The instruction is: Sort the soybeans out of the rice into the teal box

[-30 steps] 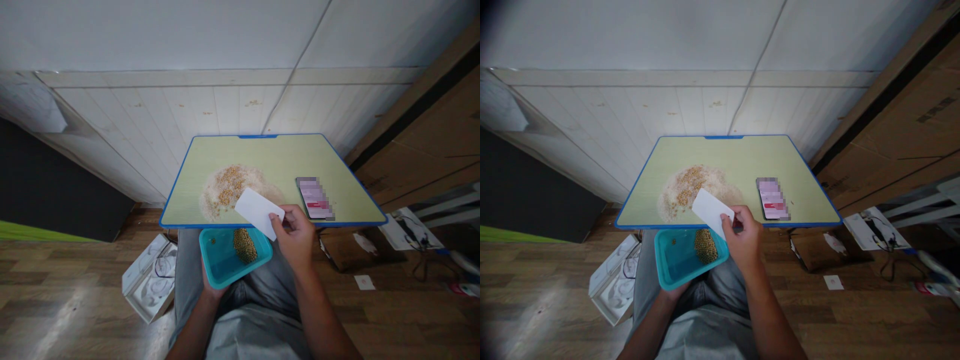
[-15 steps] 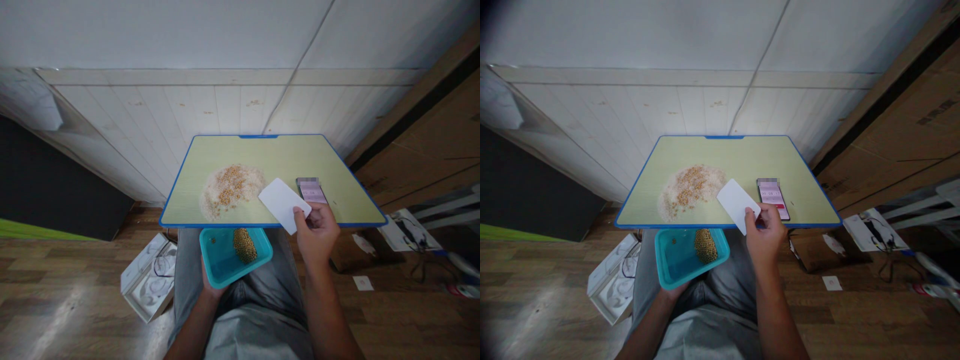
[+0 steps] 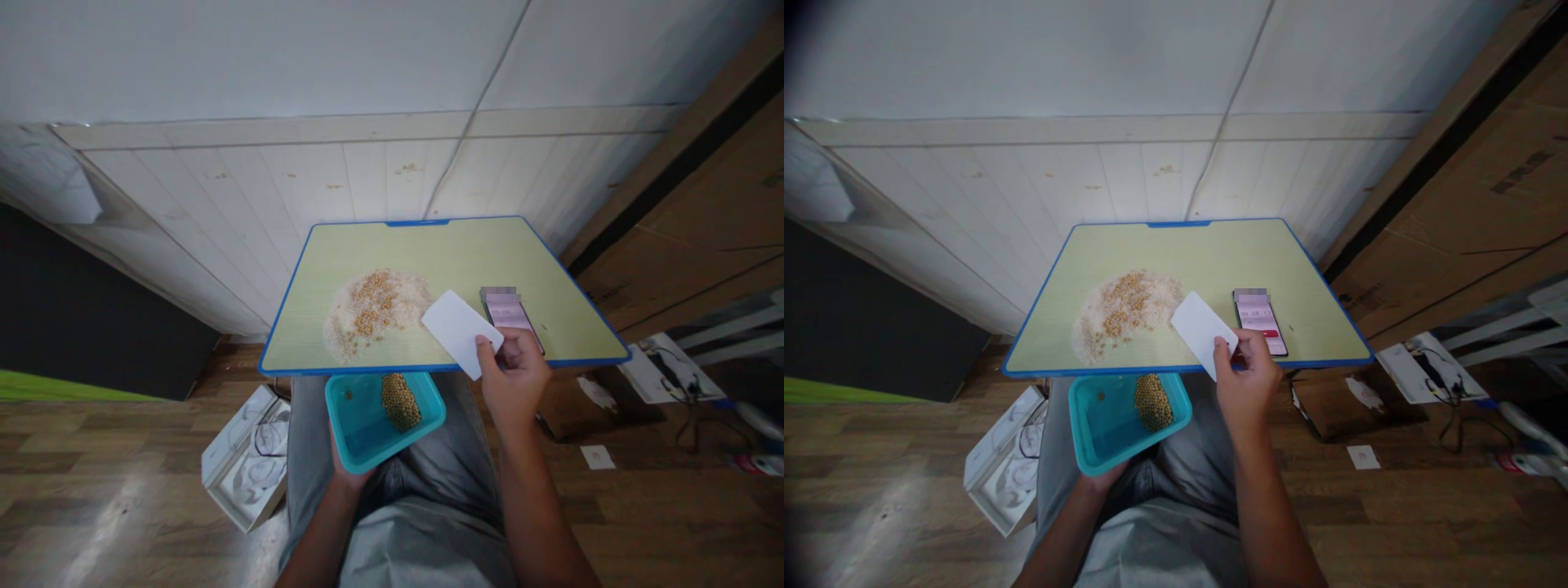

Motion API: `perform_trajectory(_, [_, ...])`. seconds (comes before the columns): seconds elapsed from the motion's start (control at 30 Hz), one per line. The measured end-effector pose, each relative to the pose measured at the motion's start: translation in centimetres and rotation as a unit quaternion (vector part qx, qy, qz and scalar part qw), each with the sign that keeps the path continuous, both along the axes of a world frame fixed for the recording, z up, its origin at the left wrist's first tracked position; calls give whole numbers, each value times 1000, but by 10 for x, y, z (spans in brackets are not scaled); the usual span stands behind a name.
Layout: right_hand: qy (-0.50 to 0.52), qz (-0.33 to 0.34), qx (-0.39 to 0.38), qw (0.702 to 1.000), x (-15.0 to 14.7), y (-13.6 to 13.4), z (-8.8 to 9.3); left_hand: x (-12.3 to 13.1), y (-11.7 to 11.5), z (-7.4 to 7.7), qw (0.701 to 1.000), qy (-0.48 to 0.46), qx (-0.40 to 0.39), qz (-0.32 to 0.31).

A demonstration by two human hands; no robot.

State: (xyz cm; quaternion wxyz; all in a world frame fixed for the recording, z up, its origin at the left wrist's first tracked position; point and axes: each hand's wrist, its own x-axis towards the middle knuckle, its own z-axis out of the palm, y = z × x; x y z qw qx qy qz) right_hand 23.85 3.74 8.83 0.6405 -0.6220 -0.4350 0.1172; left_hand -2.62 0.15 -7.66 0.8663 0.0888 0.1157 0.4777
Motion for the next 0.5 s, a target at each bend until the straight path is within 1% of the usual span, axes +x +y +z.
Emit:
perform_trajectory(0.13, [7, 23, 1, 1000, -3, 0, 2, -5, -2, -5, 1000, 3, 18, -17])
perform_trajectory(0.2, [7, 20, 6, 1000, -4, 0, 3, -6, -3, -10, 999, 9, 24, -20])
perform_trajectory(0.3, [3, 9, 4, 1000, -3, 0, 0, -5, -3, -16, 999, 9, 35, -6])
perform_trajectory(0.37, [-6, 9, -5, 1000, -1, 0, -2, -3, -3, -14, 999, 14, 38, -1])
perform_trajectory(0.5, [-31, 21, -17, 999, 0, -1, -1, 2, -2, -1, 999, 37, 28, -2])
